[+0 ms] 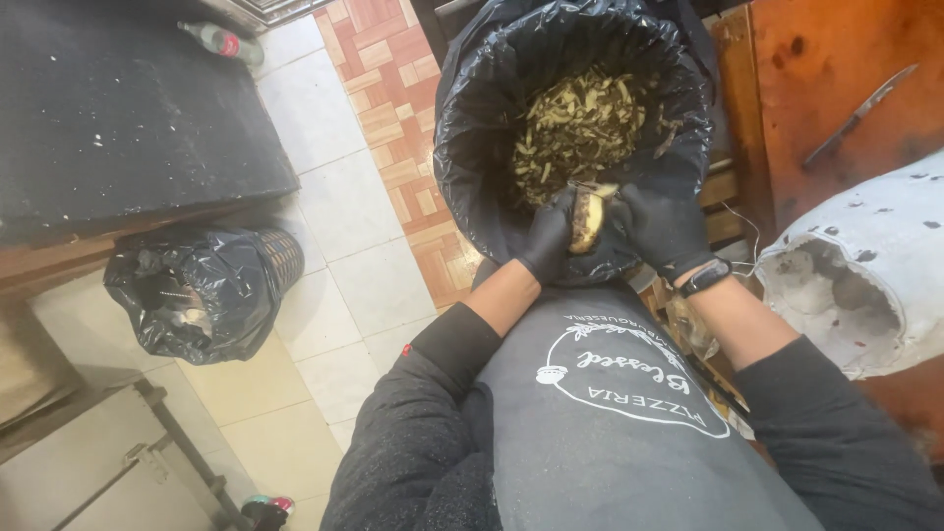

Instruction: Peeling potatoes with a handheld peeler over a trash bin in a kitchen setting.

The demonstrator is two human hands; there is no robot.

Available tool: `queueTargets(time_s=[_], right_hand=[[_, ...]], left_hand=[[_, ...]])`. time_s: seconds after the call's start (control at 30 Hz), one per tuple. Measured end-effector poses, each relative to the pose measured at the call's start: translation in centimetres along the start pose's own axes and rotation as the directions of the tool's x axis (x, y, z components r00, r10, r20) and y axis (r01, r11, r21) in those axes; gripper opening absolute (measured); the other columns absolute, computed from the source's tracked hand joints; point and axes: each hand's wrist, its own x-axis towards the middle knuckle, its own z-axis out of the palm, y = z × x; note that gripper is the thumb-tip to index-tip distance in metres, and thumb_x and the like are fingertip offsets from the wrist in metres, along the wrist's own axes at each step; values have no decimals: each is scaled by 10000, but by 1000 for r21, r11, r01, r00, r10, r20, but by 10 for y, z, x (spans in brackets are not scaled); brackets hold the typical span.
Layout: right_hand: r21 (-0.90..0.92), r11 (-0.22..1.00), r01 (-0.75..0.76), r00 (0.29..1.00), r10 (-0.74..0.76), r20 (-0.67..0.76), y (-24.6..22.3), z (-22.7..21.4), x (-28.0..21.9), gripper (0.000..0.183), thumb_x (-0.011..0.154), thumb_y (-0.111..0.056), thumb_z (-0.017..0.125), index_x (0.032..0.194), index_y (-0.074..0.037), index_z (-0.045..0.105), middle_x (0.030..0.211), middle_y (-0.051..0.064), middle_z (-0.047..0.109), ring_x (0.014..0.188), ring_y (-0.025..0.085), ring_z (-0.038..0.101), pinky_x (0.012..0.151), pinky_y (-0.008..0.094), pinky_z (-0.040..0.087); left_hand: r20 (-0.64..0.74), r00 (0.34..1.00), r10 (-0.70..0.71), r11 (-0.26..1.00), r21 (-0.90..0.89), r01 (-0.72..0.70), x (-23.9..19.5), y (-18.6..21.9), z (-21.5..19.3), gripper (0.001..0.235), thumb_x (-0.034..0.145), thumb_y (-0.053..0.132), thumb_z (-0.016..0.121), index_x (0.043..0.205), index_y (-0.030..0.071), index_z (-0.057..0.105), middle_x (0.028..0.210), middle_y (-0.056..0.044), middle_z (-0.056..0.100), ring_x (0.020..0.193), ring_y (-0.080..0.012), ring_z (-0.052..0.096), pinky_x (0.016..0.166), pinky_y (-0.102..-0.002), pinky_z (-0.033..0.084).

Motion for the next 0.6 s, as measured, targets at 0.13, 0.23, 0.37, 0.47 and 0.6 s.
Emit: queueTargets(time_s=[0.13, 0.23, 0.37, 0.47, 0.6], right_hand=[[-58, 995, -78, 995, 81, 56, 7, 10, 16, 274, 1036, -394, 600, 949, -150, 691, 785, 143, 700, 692, 366, 685, 645, 490, 536], [-140, 987, -76, 997, 80, 21, 16, 23, 23, 271, 1034, -385, 598, 925, -154, 690, 763, 135, 696, 669, 366, 683, 627, 502, 531], [-101, 945, -310, 934, 322, 153, 25, 20, 11, 256, 1077, -385, 574, 1043, -159, 689, 742, 171, 686, 678, 415, 677, 584, 522, 520], [102, 971, -217, 976, 218, 2, 21, 20, -22, 253, 1059, -350, 583, 1134, -123, 664, 842, 170, 711, 740, 403, 703, 624, 519, 530], [168, 974, -154, 988, 149, 41, -6, 11, -38, 248, 1045, -390, 603, 1039, -149, 663, 901, 160, 713, 747, 394, 703, 639, 503, 544]], left_hand=[[35, 999, 13, 1000, -24, -12, 1, -1, -9, 419, 1081, 440, 461, 1179, 92, 670, 931, -58, 709, 733, -179, 686, 586, -343, 586], [68, 998, 8, 1000, 16, -9, -17, 10, -6, 440, 1065, 482, 470, 1182, 109, 671, 940, -42, 711, 748, -164, 691, 586, -326, 578], [238, 971, 39, 996, 64, -56, -39, 19, 3, 471, 1108, 521, 530, 1218, 89, 685, 951, -54, 674, 722, -164, 650, 549, -310, 528], [151, 986, -64, 998, 15, 63, -47, 33, 13, 452, 998, 547, 487, 1234, 194, 642, 1023, -14, 687, 817, -178, 693, 683, -346, 599], [231, 973, -1, 996, -85, 21, -17, 13, 3, 427, 1034, 497, 512, 1260, 156, 637, 1067, -42, 705, 893, -197, 693, 753, -371, 594]])
